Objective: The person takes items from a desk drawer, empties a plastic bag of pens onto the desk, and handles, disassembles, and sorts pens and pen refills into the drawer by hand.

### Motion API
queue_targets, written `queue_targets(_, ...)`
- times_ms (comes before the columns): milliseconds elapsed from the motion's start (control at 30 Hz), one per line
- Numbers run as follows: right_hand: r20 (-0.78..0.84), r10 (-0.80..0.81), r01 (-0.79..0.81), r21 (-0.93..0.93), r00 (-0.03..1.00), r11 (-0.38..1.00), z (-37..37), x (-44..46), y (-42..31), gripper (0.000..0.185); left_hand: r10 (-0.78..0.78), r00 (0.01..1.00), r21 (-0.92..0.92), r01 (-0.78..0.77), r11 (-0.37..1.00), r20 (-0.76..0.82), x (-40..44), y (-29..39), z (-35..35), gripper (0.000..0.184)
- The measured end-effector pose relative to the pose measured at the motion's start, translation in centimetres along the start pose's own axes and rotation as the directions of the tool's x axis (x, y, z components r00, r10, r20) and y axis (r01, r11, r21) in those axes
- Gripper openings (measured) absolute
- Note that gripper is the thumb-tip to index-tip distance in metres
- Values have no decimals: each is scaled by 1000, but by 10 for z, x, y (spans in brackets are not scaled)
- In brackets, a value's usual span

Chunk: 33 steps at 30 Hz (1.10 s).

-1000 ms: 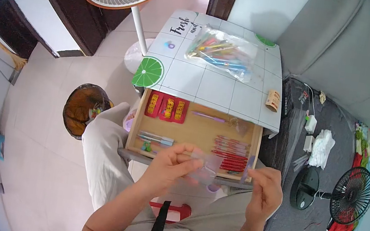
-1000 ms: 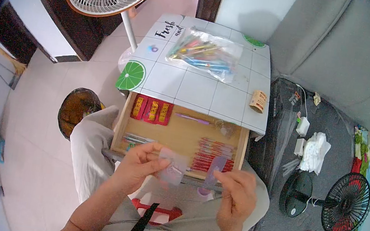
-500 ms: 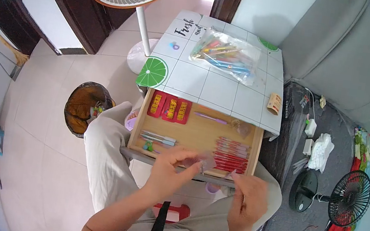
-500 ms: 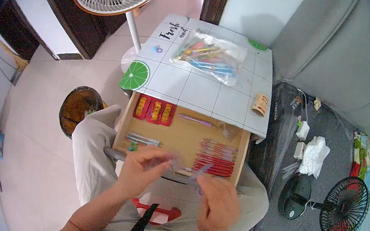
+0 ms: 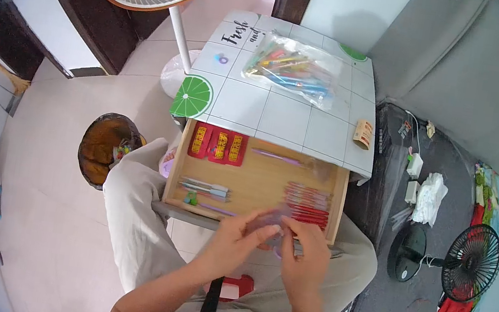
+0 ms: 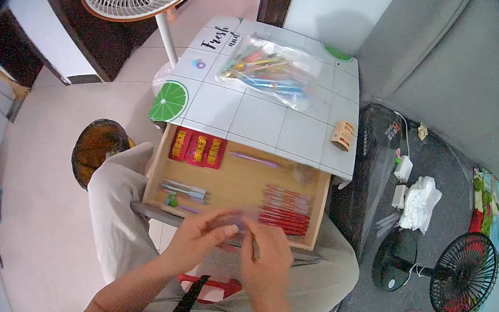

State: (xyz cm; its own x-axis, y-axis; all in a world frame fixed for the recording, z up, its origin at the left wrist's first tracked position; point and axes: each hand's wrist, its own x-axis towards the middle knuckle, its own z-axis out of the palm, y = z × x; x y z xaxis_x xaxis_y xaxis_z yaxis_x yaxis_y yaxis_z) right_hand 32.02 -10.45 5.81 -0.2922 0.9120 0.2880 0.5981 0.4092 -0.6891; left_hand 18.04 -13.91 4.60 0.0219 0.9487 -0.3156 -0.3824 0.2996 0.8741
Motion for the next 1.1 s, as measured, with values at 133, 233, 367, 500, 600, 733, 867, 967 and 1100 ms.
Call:
queue_targets(133, 278, 188, -275, 318, 942, 907, 8, 7, 23, 19, -73, 993, -49, 69, 996, -93, 11, -15, -20, 30)
queue_targets(233, 475, 393, -614, 551, 788, 566, 15, 26, 61, 21, -103, 981, -41, 97, 994, -165, 16, -25, -32, 27)
queue_targets(367, 153, 185, -128, -324, 971, 937, 32, 68, 145, 36, -104, 970, -17, 103, 995, -218, 16, -21, -41, 24)
queue_targets(500, 134, 153, -41, -604, 979, 796, 59, 88, 185, 36, -71, 971, -13, 70, 997, -230, 17, -20, -42, 22)
queue_targets(600, 181, 242, -47, -703, 953, 710, 65, 91, 199, 26, -41, 973, -9, 40, 999, -226, 13, -17, -46, 21)
queue_targets(733, 189, 194, -18, -669, 963, 743, 55, 88, 193, 19, -2, 965, 4, 3, 1000, -264, 11, -16, -53, 16)
queue_targets(867, 27, 240, -197, -488, 970, 850, 36, 76, 148, 15, 21, 960, -109, -53, 993, -279, 10, -19, -53, 15)
queue_targets(967, -45, 278, -272, -402, 959, 874, 22, 66, 128, 16, 16, 969, -176, -61, 983, -247, 9, -24, -53, 14)
queue_targets(1100, -3, 320, -318, 117, 947, 941, 3, 51, 116, 12, -6, 975, -248, -50, 968, -221, 2, -18, -46, 13)
